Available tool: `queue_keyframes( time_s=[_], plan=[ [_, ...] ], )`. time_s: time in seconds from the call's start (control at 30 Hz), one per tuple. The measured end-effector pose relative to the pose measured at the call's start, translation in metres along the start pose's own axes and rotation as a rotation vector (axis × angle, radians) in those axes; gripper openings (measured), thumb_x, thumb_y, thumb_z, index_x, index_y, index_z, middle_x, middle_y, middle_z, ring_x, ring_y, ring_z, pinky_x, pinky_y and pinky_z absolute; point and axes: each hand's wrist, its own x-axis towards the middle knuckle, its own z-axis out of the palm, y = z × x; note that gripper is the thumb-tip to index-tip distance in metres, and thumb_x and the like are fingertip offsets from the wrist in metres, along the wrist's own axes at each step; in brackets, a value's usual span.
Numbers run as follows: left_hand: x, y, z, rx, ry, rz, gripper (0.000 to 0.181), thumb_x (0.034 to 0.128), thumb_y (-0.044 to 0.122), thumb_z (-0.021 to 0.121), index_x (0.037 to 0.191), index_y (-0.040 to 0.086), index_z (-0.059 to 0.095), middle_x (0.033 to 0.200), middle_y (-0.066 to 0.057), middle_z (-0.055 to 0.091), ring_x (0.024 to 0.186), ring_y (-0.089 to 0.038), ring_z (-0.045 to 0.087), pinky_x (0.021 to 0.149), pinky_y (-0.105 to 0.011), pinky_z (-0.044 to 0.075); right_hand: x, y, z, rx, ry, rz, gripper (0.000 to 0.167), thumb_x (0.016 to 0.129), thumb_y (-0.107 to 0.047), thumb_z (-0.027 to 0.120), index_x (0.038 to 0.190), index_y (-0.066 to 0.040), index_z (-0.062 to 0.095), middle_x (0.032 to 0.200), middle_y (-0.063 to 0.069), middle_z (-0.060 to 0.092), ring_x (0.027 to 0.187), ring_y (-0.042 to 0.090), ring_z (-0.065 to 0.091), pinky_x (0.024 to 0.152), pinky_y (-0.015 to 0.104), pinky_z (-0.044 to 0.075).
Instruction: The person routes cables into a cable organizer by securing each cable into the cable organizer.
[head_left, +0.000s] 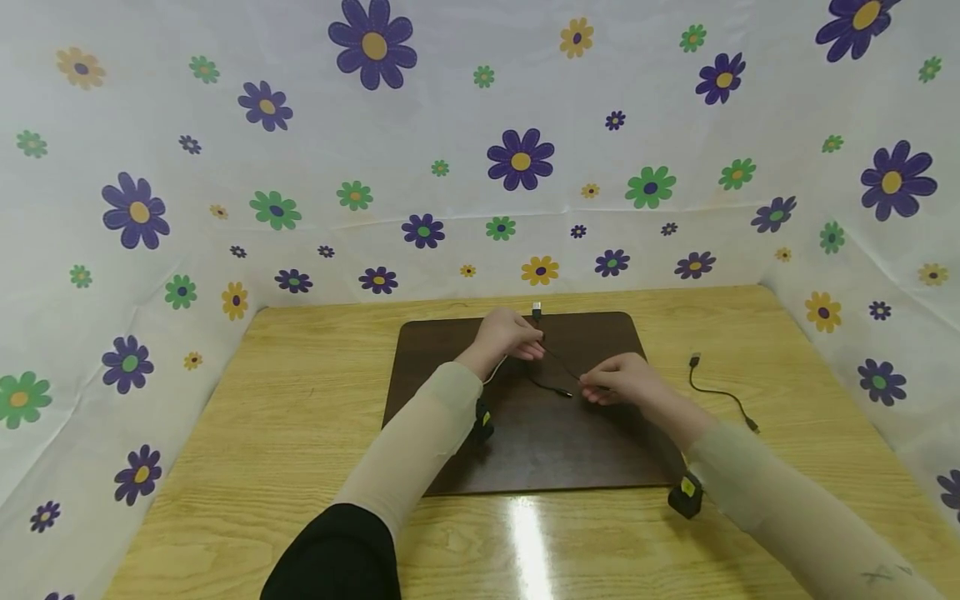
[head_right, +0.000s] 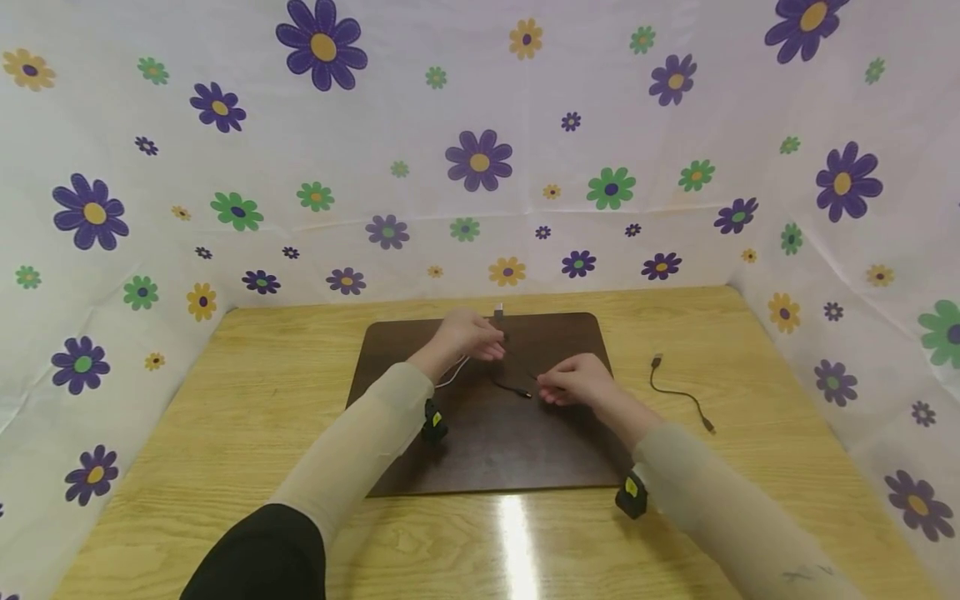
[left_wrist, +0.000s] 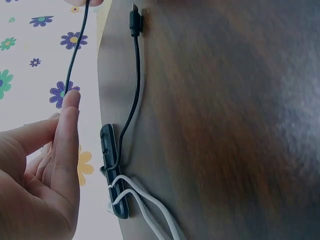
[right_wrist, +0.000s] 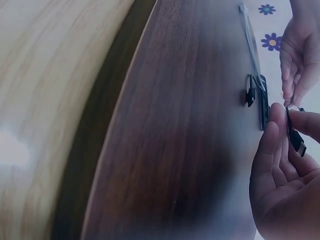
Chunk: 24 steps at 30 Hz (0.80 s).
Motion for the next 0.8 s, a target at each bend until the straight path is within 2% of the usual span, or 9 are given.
queue_keyframes(
  time_s=[0.2,0.6,0.8],
  plan=[
    [0.002,-0.002,-0.002,0.064,0.055,-0.024,0.023,0.1031,0.012,0.071,0.111,-0.007,0.08,0.099,-0.023,0.081,0.058,-0.007,0.072,0.065,-0.025,0.064,0.005,-0.002,0.006,-0.013,0.021,-0.008,0.031,0.104,-0.012,0.066,0.116,0.015,0.074,0.075,-0.006,0.077,0.068,0.001,0.07,0.07,0.022,0.062],
    [0.007,-0.012,-0.005,0.039,0.076,-0.041,0.022,0.1023,0.011,0.072,0.106,-0.008,0.081,0.097,-0.024,0.081,0.052,-0.005,0.069,0.057,-0.022,0.061,0.011,-0.003,0.011,-0.072,0.04,-0.04,0.028,0.103,-0.011,0.067,0.111,0.015,0.076,0.075,-0.003,0.077,0.066,0.002,0.069,0.068,0.024,0.062],
    [0.012,-0.015,-0.004,0.084,0.1,-0.066,0.022,0.1017,0.013,0.073,0.1,-0.007,0.082,0.092,-0.021,0.082,0.051,-0.006,0.067,0.055,-0.022,0.06,0.015,-0.003,0.015,-0.121,0.051,-0.05,0.027,0.102,-0.012,0.069,0.11,0.013,0.078,0.078,0.001,0.08,0.066,0.002,0.069,0.068,0.024,0.062]
  ],
)
